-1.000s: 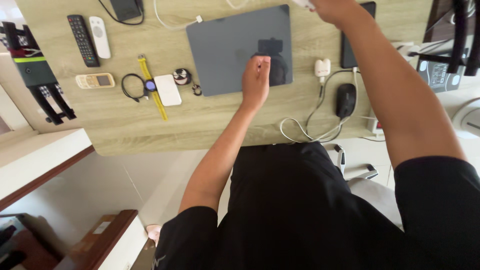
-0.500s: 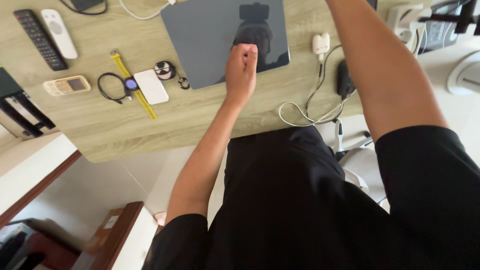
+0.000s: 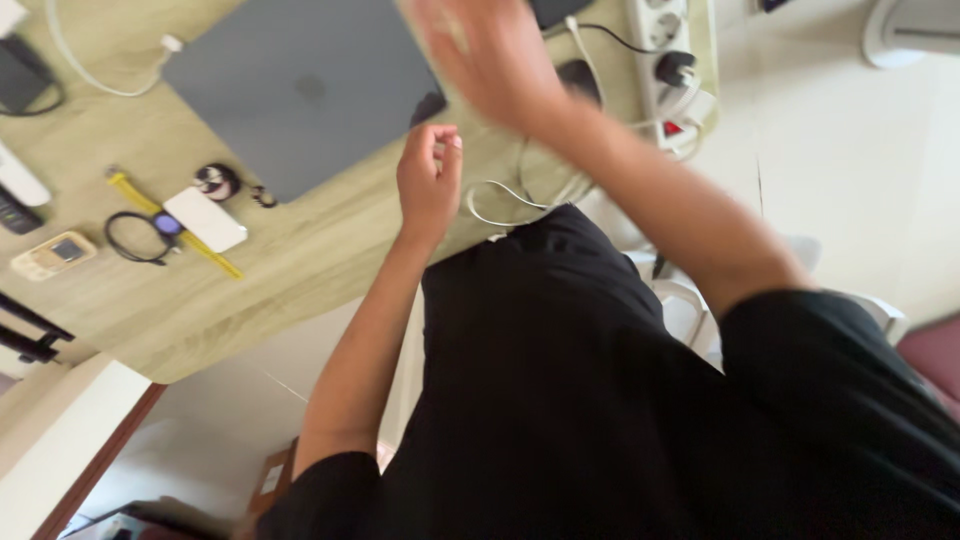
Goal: The person opens the battery compartments of several remote controls, removes old batteries, and inserts new ones. They handle a black remote, a beige remote, and a white remote, then place them back on the desk.
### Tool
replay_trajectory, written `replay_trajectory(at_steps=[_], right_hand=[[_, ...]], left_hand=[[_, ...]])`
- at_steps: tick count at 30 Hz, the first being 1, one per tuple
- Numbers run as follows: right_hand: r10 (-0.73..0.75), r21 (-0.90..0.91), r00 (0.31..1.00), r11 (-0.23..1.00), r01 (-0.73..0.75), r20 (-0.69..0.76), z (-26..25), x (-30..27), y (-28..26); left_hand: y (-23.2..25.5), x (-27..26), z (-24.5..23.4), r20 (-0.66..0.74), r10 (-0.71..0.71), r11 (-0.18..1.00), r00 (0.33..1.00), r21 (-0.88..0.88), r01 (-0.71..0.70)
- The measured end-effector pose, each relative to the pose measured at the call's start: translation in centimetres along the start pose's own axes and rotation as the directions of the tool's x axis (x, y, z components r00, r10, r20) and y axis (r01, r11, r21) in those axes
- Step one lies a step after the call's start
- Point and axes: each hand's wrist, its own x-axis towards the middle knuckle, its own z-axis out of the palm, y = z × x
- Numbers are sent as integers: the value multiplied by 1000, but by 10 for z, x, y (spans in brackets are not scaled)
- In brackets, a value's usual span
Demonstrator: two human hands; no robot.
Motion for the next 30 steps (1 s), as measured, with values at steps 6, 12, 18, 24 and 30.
replay_trajectory(at_steps=[6, 12, 18, 24, 30], right_hand=[[403, 95, 915, 910, -403, 12, -108, -178, -68], [671, 33, 708, 731, -682, -220, -161, -272, -23], [510, -25, 853, 857, -515, -114, -163, -259, -25], [530, 82, 844, 841, -535, 82, -132, -213, -63], [563, 173, 801, 785, -595, 203, -120, -199, -74]], left_hand=[[30, -34, 56, 154, 30, 996, 988, 76, -42], [34, -46, 107, 171, 268, 956, 948, 72, -283], [14, -34, 107, -9, 98, 956, 995, 278, -92], [-4, 65, 118, -296, 96, 898, 950, 438, 46], [-25, 118, 138, -222, -43, 783, 974, 598, 171]])
